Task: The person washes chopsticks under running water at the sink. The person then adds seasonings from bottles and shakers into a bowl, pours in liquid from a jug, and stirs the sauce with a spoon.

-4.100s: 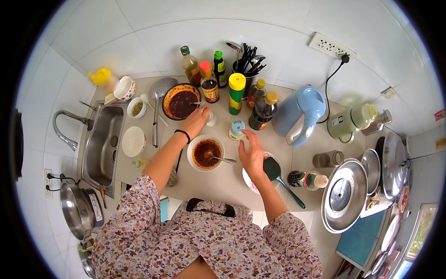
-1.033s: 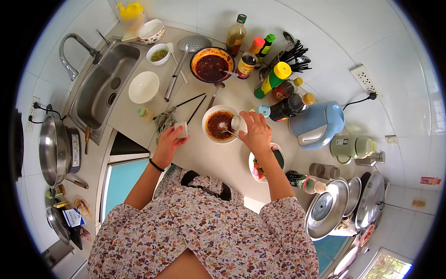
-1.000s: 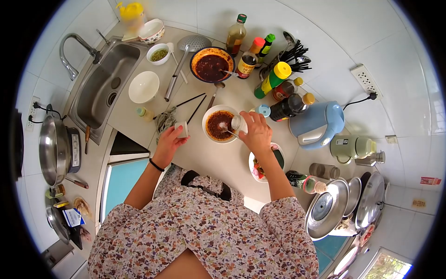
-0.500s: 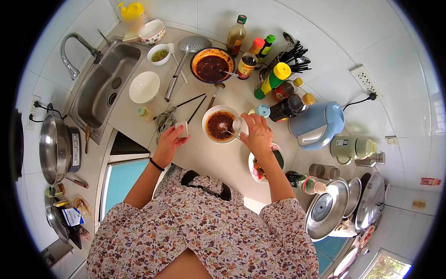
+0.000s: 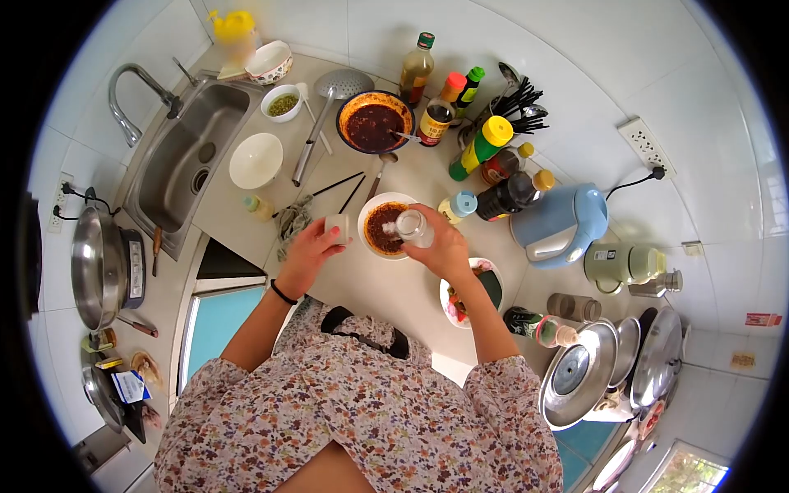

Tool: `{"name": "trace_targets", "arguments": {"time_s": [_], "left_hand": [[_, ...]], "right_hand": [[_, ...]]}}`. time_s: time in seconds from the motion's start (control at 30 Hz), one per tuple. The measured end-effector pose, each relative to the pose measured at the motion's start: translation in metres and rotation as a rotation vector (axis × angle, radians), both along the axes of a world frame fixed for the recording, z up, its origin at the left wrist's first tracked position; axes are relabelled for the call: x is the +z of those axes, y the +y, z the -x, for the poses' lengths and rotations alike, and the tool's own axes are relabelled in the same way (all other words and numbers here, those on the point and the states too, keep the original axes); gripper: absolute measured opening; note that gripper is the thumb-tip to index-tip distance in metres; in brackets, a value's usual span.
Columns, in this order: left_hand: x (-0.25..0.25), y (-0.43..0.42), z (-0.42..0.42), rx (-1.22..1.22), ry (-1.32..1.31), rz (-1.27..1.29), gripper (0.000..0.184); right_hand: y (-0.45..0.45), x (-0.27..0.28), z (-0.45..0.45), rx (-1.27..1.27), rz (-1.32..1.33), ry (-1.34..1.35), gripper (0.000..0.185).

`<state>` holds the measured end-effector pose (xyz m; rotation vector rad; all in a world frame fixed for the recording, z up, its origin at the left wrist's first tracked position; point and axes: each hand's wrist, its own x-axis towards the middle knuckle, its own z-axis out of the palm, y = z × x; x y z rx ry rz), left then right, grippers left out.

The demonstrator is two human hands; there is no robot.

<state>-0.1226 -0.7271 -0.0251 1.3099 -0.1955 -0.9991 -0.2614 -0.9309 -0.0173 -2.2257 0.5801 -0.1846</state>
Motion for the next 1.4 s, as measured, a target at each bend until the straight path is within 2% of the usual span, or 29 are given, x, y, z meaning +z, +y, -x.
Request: {"name": "trace_targets", "arguments": {"time_s": [0.03, 0.2, 0.27, 0.3, 0.37, 0.4, 0.47, 0.5, 0.57, 0.6, 0.67, 0.7, 0.73, 0.77, 0.8, 0.83, 0.87, 0.9, 0.93, 0.97, 1.0, 1.03, 1.07, 1.2, 1.23, 1.3, 1.33, 1.37, 1.4], "left_hand": [[0.008, -0.007, 0.002, -0.037, -0.036, 0.04, 0.038], [0.033, -0.029, 0.007, -0.171, -0.129, 0.147, 0.041], [0.036, -0.032, 0.005, -0.196, -0.195, 0.118, 0.041], [0.039, -0.033, 0.003, -0.201, -0.199, 0.115, 0.041], [0.051, -0.035, 0.001, -0.303, -0.805, -0.16, 0.046], [0.054, -0.036, -0.001, -0.308, -0.807, -0.161, 0.046], [0.061, -0.039, -0.008, -0.385, -0.812, -0.132, 0.044], [0.068, -0.038, -0.012, -0.388, -0.817, -0.132, 0.044], [0.081, -0.036, -0.019, -0.56, -0.076, 0.163, 0.051], [0.079, -0.035, -0.02, -0.565, -0.078, 0.162, 0.051], [0.073, -0.035, -0.021, -0.544, 0.105, 0.401, 0.062], [0.072, -0.035, -0.019, -0.553, 0.102, 0.399, 0.062], [0.072, -0.036, -0.017, -0.404, 0.035, 0.372, 0.064], [0.072, -0.038, -0.015, -0.257, -0.032, 0.346, 0.065], [0.073, -0.04, -0.012, -0.273, -0.033, 0.346, 0.065], [0.075, -0.042, -0.006, -0.276, -0.179, 0.327, 0.063], [0.079, -0.044, 0.003, -0.273, -0.324, 0.311, 0.06], [0.088, -0.049, 0.018, -0.147, -0.341, 0.127, 0.046], [0.088, -0.049, 0.018, -0.154, -0.343, 0.128, 0.046], [0.088, -0.049, 0.016, -0.159, -0.26, 0.139, 0.038], [0.09, -0.05, 0.015, -0.167, -0.176, 0.146, 0.03], [0.093, -0.052, 0.017, -0.183, -0.184, 0.157, 0.018], [0.093, -0.052, 0.017, -0.186, -0.183, 0.155, 0.018], [0.097, -0.054, 0.012, -0.264, -0.212, 0.15, 0.045], [0.097, -0.055, 0.011, -0.257, -0.253, 0.186, 0.056], [0.081, -0.049, -0.001, -0.206, -0.343, 0.122, 0.063], [0.076, -0.048, -0.006, -0.151, -0.434, 0.061, 0.071], [0.077, -0.045, -0.006, -0.111, -0.409, 0.07, 0.061], [0.074, -0.042, -0.006, -0.113, -0.415, 0.071, 0.061]], "right_hand": [[0.004, 0.004, -0.001, 0.032, -0.263, -0.038, 0.063], [0.025, 0.012, -0.007, 0.132, -0.5, -0.098, 0.065], [0.029, 0.019, -0.008, 0.126, -0.176, -0.046, 0.064], [0.032, 0.023, -0.01, 0.121, -0.179, -0.051, 0.064], [0.037, 0.029, -0.012, 0.097, 0.105, -0.06, 0.065], [0.037, 0.035, -0.013, 0.093, 0.103, -0.062, 0.065], [0.036, 0.045, -0.016, 0.123, -0.186, 0.125, 0.066], [0.034, 0.041, -0.015, 0.12, -0.187, 0.12, 0.066], [0.03, 0.031, -0.009, 0.274, -1.036, 0.006, 0.067], [0.031, 0.032, -0.007, 0.271, -1.036, 0.002, 0.067], [0.033, 0.043, -0.006, 0.466, -1.487, -0.102, 0.066], [0.034, 0.051, -0.006, 0.408, -1.37, -0.137, 0.066], [0.036, 0.056, -0.007, 0.403, -1.367, -0.146, 0.066], [0.037, 0.059, -0.009, 0.285, -1.055, -0.139, 0.065], [0.04, 0.06, -0.01, 0.161, -0.746, -0.129, 0.065], [0.045, 0.056, -0.011, 0.076, -0.519, -0.147, 0.063], [0.048, 0.056, -0.011, 0.064, -0.52, -0.148, 0.063], [0.051, 0.056, -0.011, 0.091, -0.385, -0.128, 0.061], [0.051, 0.056, -0.012, 0.12, -0.248, -0.109, 0.06], [0.048, 0.058, -0.011, 0.19, -0.547, 0.013, 0.056], [0.05, 0.055, -0.012, 0.185, -0.549, 0.006, 0.056], [0.055, 0.048, -0.011, 0.202, -0.808, -0.075, 0.054], [0.059, 0.044, -0.01, 0.22, -1.064, -0.157, 0.052], [0.057, 0.038, -0.015, 0.199, -1.079, -0.206, 0.052], [0.052, 0.028, -0.021, 0.167, -0.938, -0.34, 0.054], [0.032, 0.0, -0.035, 0.042, -0.731, -0.511, 0.062], [0.016, -0.003, -0.041, -0.097, -0.631, -0.446, 0.064], [0.0, -0.005, -0.049, -0.233, -0.53, -0.381, 0.066], [-0.018, -0.017, -0.059, -0.303, -0.351, -0.338, 0.068]]}}
